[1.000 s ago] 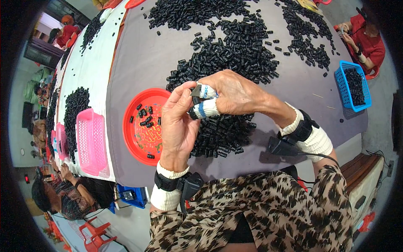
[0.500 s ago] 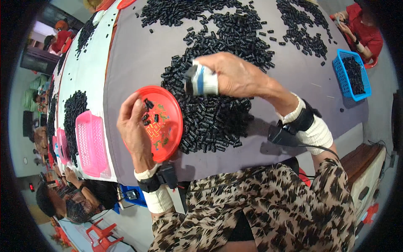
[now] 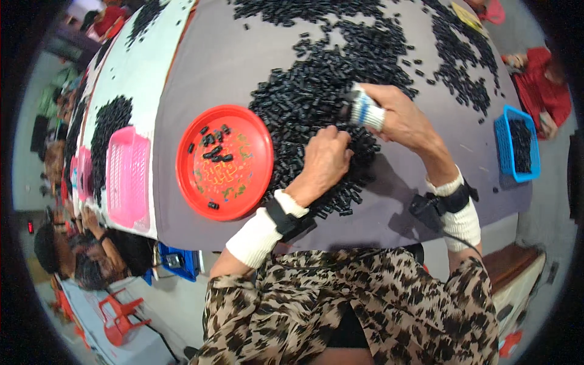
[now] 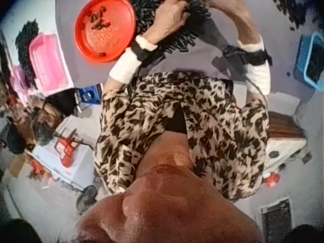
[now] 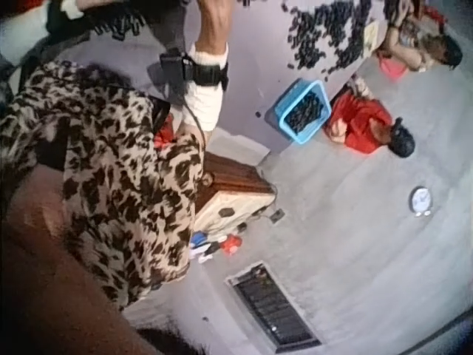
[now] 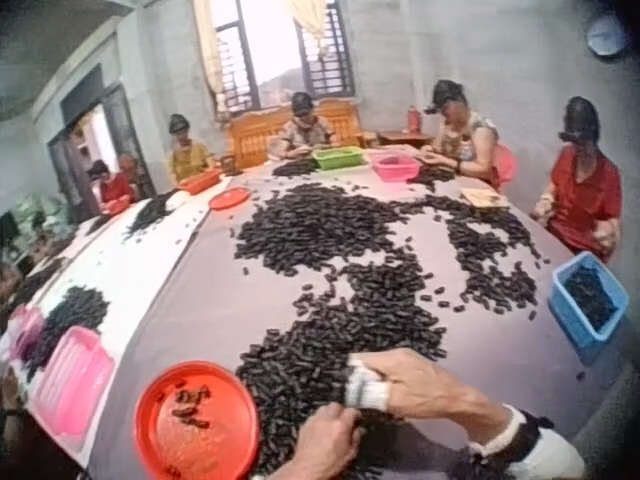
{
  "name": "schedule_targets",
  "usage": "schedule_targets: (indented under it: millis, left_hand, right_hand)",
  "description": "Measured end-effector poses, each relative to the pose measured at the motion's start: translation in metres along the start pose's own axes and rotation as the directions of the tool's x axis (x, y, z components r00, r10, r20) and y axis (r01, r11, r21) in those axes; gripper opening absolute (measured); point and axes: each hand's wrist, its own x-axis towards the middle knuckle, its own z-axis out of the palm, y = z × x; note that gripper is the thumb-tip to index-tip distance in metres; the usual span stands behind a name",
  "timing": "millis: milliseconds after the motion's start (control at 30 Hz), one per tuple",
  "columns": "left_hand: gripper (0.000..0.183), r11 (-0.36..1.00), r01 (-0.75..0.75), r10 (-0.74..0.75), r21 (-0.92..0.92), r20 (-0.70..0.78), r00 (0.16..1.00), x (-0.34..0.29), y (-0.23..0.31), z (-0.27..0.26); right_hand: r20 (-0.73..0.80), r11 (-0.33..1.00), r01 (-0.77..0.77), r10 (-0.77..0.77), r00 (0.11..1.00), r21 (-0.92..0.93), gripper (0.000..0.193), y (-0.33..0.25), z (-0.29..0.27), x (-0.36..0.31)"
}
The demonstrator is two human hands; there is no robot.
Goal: Manually assemble small black plastic components by fitting them together.
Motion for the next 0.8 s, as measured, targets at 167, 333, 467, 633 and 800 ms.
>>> schedule_targets:
  millis: [167, 333, 467, 633, 800]
  left_hand:
    - [0.011, 0.997, -0.07, 0.07, -0.008, -0.072, 0.995, 0.002, -0.006, 0.008]
    - [0.013, 0.894, 0.065, -0.128, -0.443, -0.112, 0.985, 0.007, -0.017, -0.024]
    - [0.019, 0.072, 0.209, -0.469, -0.975, 0.152, 0.87, 0.0, -0.021, -0.083]
    - [0.019, -0.209, -0.045, -0.344, -0.977, 0.03, 0.939, -0.009, -0.011, -0.121]
    - [0.018, -0.273, -0.09, -0.325, -0.958, 0.004, 0.946, -0.018, -0.001, -0.129]
  right_hand:
    - [0.039, 0.977, -0.15, 0.145, 0.989, 0.151, 0.011, 0.009, 0.003, -0.005]
    - [0.04, 0.97, -0.182, 0.178, 0.983, 0.163, 0.012, 0.006, 0.001, -0.004]
    - [-0.018, 0.975, -0.148, 0.153, 0.988, 0.166, 0.017, -0.002, 0.011, 0.001]
    - [-0.022, 0.985, 0.084, -0.081, 0.996, 0.148, 0.024, -0.023, 0.036, 0.017]
    - [-0.06, 0.966, 0.087, -0.074, 0.995, 0.244, 0.022, -0.047, 0.047, 0.022]
